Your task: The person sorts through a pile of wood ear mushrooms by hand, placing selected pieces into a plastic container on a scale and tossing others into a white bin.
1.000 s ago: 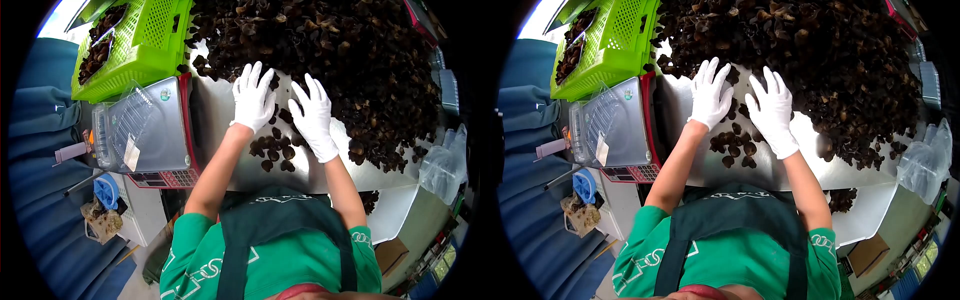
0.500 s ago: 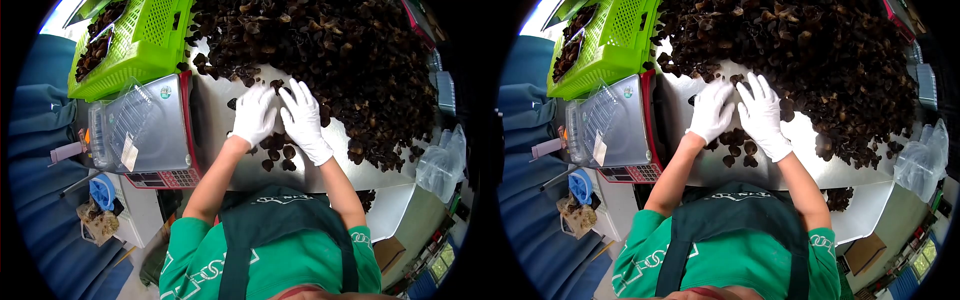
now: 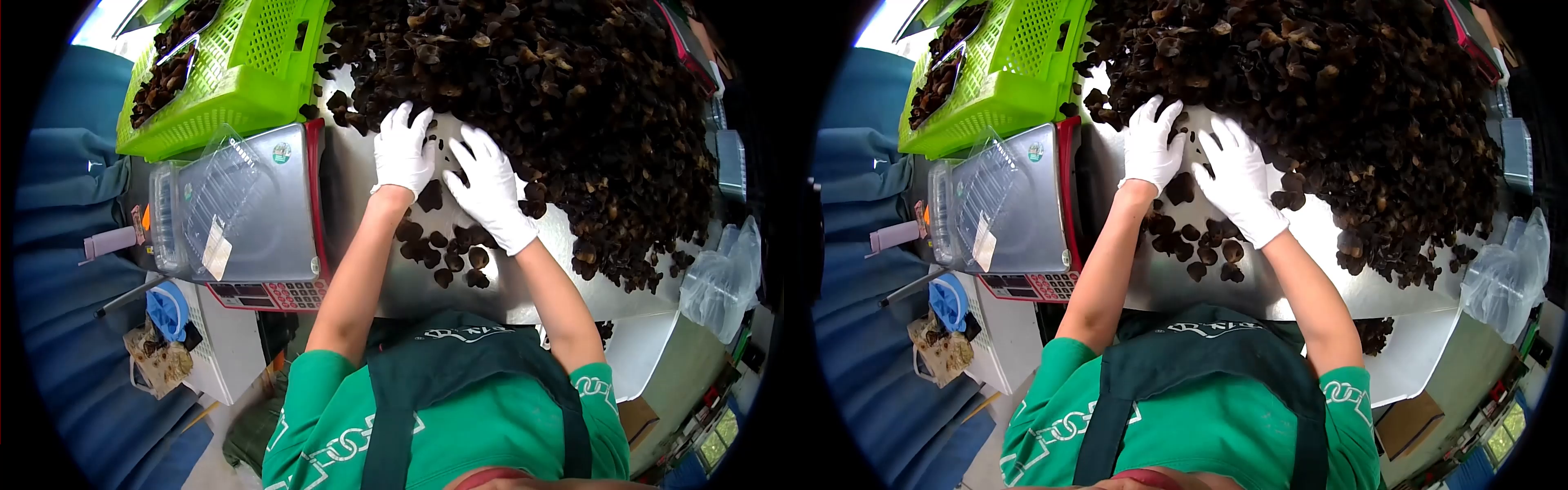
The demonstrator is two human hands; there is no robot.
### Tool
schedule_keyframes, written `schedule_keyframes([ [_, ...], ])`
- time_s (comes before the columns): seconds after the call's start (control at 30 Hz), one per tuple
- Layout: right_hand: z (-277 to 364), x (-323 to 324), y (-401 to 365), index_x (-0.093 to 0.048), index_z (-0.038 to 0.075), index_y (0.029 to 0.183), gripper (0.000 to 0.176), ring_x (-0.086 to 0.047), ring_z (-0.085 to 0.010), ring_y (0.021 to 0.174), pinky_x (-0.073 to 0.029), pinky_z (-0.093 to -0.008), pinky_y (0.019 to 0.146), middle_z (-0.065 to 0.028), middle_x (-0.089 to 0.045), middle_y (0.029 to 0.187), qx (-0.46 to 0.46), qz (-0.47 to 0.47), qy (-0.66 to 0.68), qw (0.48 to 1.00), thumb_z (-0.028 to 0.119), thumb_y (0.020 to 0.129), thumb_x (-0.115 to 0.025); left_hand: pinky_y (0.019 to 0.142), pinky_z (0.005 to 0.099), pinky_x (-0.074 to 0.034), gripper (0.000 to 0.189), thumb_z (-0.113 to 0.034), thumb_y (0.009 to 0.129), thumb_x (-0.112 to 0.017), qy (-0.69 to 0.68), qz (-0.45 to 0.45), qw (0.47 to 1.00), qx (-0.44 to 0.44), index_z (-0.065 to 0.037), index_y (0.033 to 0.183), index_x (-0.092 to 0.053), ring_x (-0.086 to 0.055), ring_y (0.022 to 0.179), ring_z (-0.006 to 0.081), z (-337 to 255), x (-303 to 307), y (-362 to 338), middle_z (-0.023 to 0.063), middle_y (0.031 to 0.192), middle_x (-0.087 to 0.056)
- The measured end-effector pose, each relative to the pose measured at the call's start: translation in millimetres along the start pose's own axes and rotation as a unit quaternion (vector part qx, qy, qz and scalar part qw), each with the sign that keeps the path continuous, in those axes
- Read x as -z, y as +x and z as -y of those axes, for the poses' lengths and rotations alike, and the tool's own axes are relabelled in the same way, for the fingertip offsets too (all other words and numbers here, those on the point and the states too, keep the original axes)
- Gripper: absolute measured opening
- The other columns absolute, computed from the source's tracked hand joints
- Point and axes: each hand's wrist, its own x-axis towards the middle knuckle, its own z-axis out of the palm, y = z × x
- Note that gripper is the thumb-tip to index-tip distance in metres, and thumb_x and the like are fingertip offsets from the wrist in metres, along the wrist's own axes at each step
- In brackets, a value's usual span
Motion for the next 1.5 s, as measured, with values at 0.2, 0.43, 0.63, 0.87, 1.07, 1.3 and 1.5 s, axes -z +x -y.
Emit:
schedule_keyframes([
  [0.2, 29.6, 45.3, -56.3, -0.064, 0.01, 0.085, 0.016, -0.066, -0.0249, 0.079, -0.053, -0.0412, 0.073, -0.0053, -0.066, 0.084, -0.017, 0.091, 0.179, 0.98, 0.023, 0.086, -0.074, 0.084, 0.0457, -0.045, 0.021, -0.016, 0.083, -0.072, 0.036, 0.043, 0.992, 0.114, -0.009, 0.1, -0.062, -0.058, 0.097, 0.0315, -15.8, 51.3, -68.0, 0.009, 0.101, -0.062],
  [0.43, 9.9, 8.4, 22.9, -0.072, 0.009, 0.103, 0.013, -0.069, -0.0238, 0.085, -0.056, -0.0364, 0.074, -0.0067, -0.071, 0.095, -0.012, -0.039, 0.181, 0.983, 0.013, 0.092, -0.065, 0.098, 0.0471, -0.04, 0.033, -0.021, 0.08, -0.079, 0.019, -0.001, 0.996, 0.091, -0.01, 0.107, -0.063, -0.052, 0.118, 0.0364, -38.0, 69.2, -71.2, 0.0145, 0.121, -0.057],
  [0.63, -1.7, -47.8, 67.2, -0.064, 0.006, 0.13, 0.043, -0.059, -0.0294, 0.125, -0.047, -0.0401, 0.107, -0.0123, -0.063, 0.134, 0.251, 0.056, 0.127, 0.958, 0.001, 0.087, -0.059, 0.104, 0.0472, -0.041, 0.049, -0.02, 0.084, -0.076, -0.053, 0.092, 0.994, -0.002, -0.007, 0.127, -0.059, -0.055, 0.125, 0.0354, -38.3, 54.2, -85.6, 0.0167, 0.13, -0.059],
  [0.87, -41.4, 10.0, 8.7, -0.064, 0.003, 0.128, 0.046, -0.055, -0.0327, 0.132, -0.047, -0.0407, 0.109, -0.0148, -0.059, 0.141, 0.197, 0.147, 0.143, 0.959, -0.007, 0.084, -0.056, 0.104, 0.0473, -0.039, 0.05, -0.014, 0.083, -0.076, -0.033, 0.078, 0.996, 0.023, -0.006, 0.13, -0.058, -0.055, 0.125, 0.0331, -48.1, 69.4, -113.8, 0.0124, 0.131, -0.06],
  [1.07, -56.6, 81.6, -15.9, -0.067, 0.006, 0.125, 0.053, -0.061, -0.0327, 0.124, -0.05, -0.038, 0.107, -0.015, -0.062, 0.136, 0.029, 0.067, 0.219, 0.973, -0.014, 0.08, -0.047, 0.101, 0.0446, -0.043, 0.055, -0.006, 0.071, -0.076, -0.168, 0.134, 0.976, -0.034, -0.001, 0.124, -0.061, -0.061, 0.113, 0.0358, -98.8, 65.1, -82.2, 0.016, 0.122, -0.064],
  [1.3, -65.8, 100.9, -106.4, -0.069, 0.002, 0.12, 0.038, -0.068, -0.0238, 0.113, -0.053, -0.0327, 0.1, -0.0123, -0.07, 0.123, -0.196, 0.003, 0.275, 0.941, -0.009, 0.09, -0.048, 0.115, 0.0551, -0.027, 0.07, -0.042, 0.082, -0.075, -0.078, 0.253, 0.954, -0.14, -0.002, 0.136, -0.056, -0.031, 0.145, 0.0388, -152.0, -7.9, -64.2, 0.0217, 0.148, -0.042],
  [1.5, -60.6, 79.1, -137.5, -0.071, 0.005, 0.112, 0.028, -0.064, -0.0283, 0.118, -0.051, -0.0366, 0.101, -0.0115, -0.069, 0.12, -0.189, -0.023, 0.244, 0.951, -0.006, 0.091, -0.056, 0.104, 0.0437, -0.041, 0.052, -0.024, 0.079, -0.073, -0.07, 0.241, 0.959, -0.129, -0.004, 0.125, -0.062, -0.054, 0.124, 0.0292, -125.5, 24.1, -110.2, 0.0136, 0.131, -0.058],
])
